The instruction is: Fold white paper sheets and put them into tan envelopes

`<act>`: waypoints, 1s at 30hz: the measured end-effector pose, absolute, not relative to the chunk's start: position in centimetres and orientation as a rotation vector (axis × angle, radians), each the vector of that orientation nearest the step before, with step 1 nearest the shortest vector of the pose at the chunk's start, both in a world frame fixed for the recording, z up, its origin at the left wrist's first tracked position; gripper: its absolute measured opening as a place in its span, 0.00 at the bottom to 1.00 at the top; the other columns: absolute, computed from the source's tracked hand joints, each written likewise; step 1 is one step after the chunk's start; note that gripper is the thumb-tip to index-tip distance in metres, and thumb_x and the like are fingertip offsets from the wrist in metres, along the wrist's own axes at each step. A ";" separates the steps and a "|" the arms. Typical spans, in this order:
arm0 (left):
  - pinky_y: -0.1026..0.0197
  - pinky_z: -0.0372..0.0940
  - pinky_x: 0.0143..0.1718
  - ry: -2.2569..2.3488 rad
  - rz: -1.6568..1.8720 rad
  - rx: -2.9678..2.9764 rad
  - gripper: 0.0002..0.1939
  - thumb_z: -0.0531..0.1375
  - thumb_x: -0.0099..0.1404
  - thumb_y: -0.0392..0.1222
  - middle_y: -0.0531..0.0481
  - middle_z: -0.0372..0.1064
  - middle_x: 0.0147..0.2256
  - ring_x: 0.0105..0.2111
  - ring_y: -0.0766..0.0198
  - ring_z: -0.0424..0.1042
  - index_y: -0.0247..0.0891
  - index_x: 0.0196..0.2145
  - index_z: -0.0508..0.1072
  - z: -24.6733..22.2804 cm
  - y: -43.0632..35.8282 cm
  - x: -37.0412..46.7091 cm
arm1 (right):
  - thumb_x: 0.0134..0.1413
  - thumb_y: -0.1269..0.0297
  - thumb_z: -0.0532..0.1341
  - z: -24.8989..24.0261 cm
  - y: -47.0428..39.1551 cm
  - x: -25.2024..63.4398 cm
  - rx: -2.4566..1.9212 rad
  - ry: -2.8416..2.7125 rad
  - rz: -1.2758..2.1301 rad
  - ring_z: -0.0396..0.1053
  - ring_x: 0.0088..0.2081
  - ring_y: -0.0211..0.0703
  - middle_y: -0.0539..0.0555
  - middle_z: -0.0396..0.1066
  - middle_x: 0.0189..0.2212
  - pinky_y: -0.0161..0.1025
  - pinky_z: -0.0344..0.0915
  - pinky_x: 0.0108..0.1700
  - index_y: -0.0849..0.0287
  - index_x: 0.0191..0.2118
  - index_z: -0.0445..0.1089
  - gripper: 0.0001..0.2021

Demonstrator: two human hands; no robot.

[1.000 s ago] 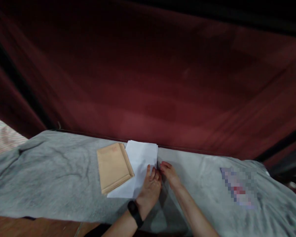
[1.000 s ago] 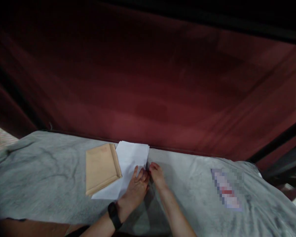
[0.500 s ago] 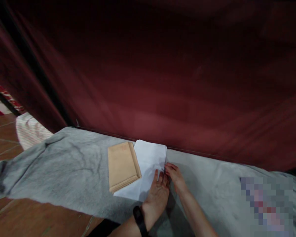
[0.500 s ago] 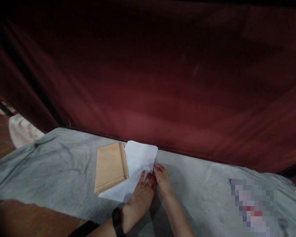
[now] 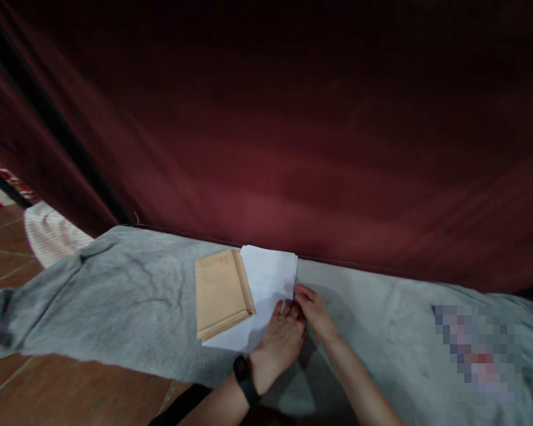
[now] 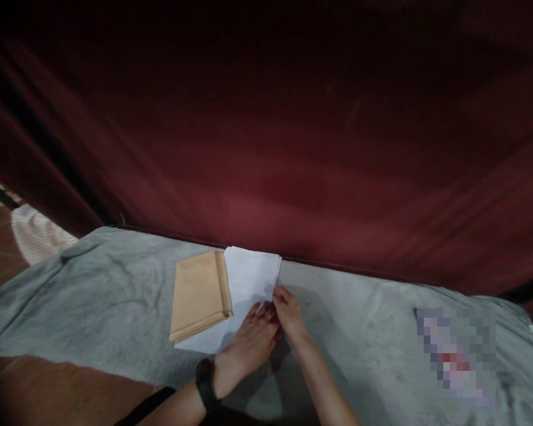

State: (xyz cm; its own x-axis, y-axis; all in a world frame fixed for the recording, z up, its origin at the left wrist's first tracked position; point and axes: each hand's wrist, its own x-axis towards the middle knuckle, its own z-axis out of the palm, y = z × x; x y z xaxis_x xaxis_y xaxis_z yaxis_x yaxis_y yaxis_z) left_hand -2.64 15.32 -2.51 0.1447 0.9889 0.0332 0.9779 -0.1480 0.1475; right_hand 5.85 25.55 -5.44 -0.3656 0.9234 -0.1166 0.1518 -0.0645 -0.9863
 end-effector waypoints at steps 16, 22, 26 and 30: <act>0.53 0.70 0.48 2.244 -0.034 2.099 0.20 0.48 0.68 0.27 0.37 0.73 0.50 0.48 0.52 0.75 0.34 0.49 0.75 -0.5 15.1 -4.8 | 0.56 0.61 0.63 -3.8 24.8 4.0 -1.714 -2.017 0.901 0.74 0.43 0.50 0.57 0.78 0.39 0.40 0.63 0.43 0.55 0.36 0.72 0.05; 0.55 0.70 0.42 2.291 0.067 2.057 0.18 0.48 0.71 0.31 0.39 0.76 0.45 0.44 0.53 0.77 0.34 0.47 0.75 -0.4 15.3 -5.2 | 0.55 0.64 0.63 -4.1 25.2 4.3 -1.633 -1.876 1.035 0.74 0.40 0.45 0.53 0.79 0.35 0.36 0.64 0.41 0.54 0.32 0.74 0.03; 0.54 0.69 0.47 2.390 0.198 2.079 0.19 0.48 0.72 0.33 0.37 0.73 0.52 0.48 0.52 0.75 0.33 0.54 0.72 -0.3 15.3 -5.9 | 0.54 0.62 0.63 -4.0 25.8 4.6 -1.531 -1.734 1.185 0.72 0.31 0.41 0.50 0.75 0.25 0.34 0.62 0.32 0.56 0.28 0.73 0.06; 0.51 0.69 0.51 2.418 0.233 2.044 0.20 0.48 0.72 0.35 0.36 0.70 0.56 0.52 0.49 0.73 0.32 0.57 0.71 0.0 15.3 -6.2 | 0.54 0.57 0.61 -3.8 26.2 5.4 -1.455 -1.582 1.351 0.62 0.18 0.36 0.45 0.64 0.15 0.32 0.54 0.21 0.58 0.28 0.71 0.11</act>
